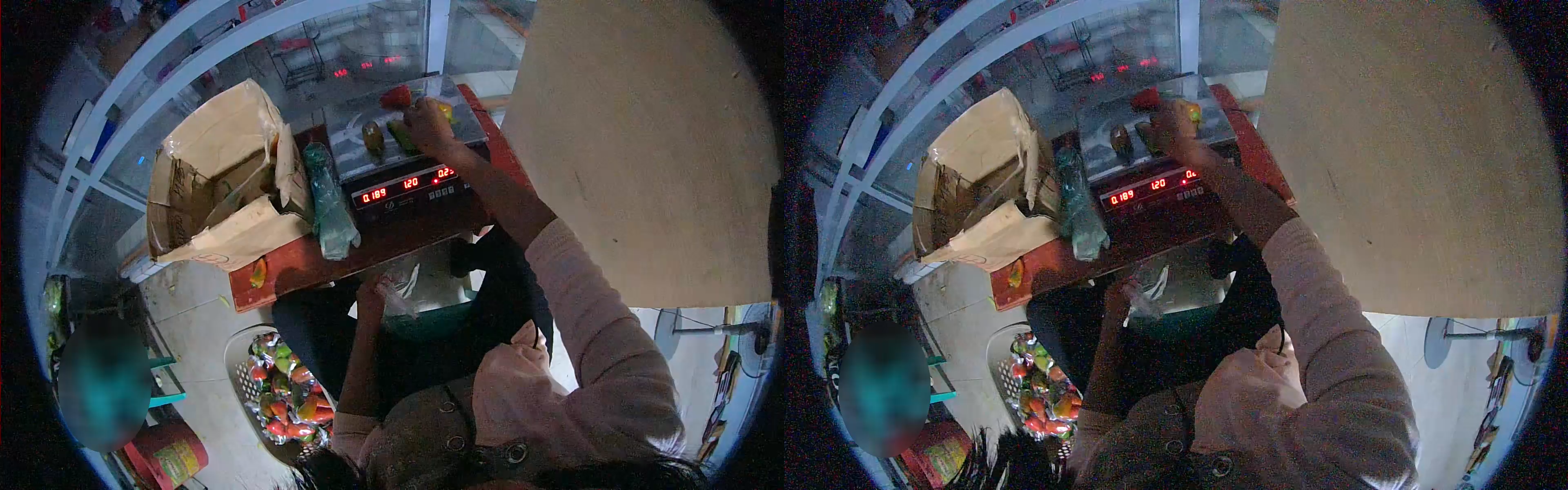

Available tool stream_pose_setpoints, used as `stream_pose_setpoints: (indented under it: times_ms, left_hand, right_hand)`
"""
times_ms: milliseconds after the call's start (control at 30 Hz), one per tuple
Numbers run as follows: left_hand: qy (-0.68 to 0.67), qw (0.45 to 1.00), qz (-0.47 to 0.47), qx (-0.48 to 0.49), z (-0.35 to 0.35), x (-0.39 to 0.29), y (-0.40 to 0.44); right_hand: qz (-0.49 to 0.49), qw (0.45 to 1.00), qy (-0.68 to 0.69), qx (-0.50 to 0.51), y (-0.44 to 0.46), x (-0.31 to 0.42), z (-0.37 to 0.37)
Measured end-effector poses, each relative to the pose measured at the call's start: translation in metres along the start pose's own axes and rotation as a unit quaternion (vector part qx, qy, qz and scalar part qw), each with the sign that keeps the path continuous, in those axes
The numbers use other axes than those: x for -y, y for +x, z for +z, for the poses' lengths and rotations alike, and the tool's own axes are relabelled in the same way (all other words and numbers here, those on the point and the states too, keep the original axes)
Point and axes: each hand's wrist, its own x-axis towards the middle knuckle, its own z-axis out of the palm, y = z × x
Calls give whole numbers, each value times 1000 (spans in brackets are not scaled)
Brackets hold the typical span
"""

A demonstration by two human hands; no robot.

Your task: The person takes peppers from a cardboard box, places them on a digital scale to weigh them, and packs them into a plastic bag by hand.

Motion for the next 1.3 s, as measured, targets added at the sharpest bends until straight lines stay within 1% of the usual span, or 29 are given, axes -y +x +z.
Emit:
stream_pose_setpoints:
  times_ms: [67,100,167,200,233,267,300,333,367,467,567,667,700,800,867,933,967,1033,1067,1100,1167,1200,1233,1300]
  left_hand:
    - [50,999,17,-3,-1,-2,-1]
    - [76,997,27,-4,-1,-4,-1]
    - [-37,999,29,0,-4,-11,-2]
    - [-94,995,29,1,-4,-10,-4]
    - [-122,992,17,-14,0,0,-2]
    - [-151,988,5,-28,8,26,3]
    - [-153,988,3,-30,9,31,3]
    - [-155,987,1,-32,11,36,4]
    - [-132,991,9,-23,8,29,2]
    - [-76,997,6,-4,6,21,3]
    - [-66,997,27,-6,4,11,2]
    - [-83,993,88,-10,0,6,4]
    - [-91,990,111,-10,0,8,5]
    - [34,995,94,-25,0,18,3]
    - [-97,995,18,-31,5,28,4]
    - [-120,992,-23,-38,12,50,7]
    - [-78,996,-26,-42,14,52,9]
    - [-158,985,-50,-38,15,57,6]
    - [-279,957,-69,-29,8,20,0]
    - [-394,915,-87,-19,4,-2,-3]
    - [-327,940,-97,-9,1,8,-3]
    - [-267,960,-84,-3,-1,11,-4]
    - [-207,976,-70,1,-3,14,-5]
    - [-31,999,-5,17,-6,13,-5]
  right_hand:
    - [117,991,54,-31,-2,8,-8]
    - [110,991,48,-65,-1,8,-3]
    - [95,986,37,-135,4,7,6]
    - [102,988,74,-90,13,-2,14]
    - [107,987,111,-45,26,-15,20]
    - [124,957,262,-24,26,-22,10]
    - [148,903,404,-10,26,-29,1]
    - [173,756,631,-21,21,-41,-46]
    - [185,554,811,-32,19,-54,-84]
    - [215,558,798,-76,22,-81,-122]
    - [164,515,840,-53,19,-91,-145]
    - [167,470,864,-76,21,-89,-141]
    - [163,463,868,-73,21,-88,-138]
    - [156,440,882,-61,22,-86,-129]
    - [158,422,891,-47,23,-86,-121]
    - [165,407,898,-14,22,-88,-113]
    - [169,399,901,3,22,-89,-105]
    - [241,492,836,32,21,-88,-89]
    - [275,536,797,47,22,-86,-75]
    - [290,625,725,10,26,-82,-51]
    - [306,774,551,-63,39,-73,4]
    - [304,852,393,-164,42,-71,10]
    - [318,866,358,-147,40,-71,16]
    - [344,887,285,-112,28,-71,8]
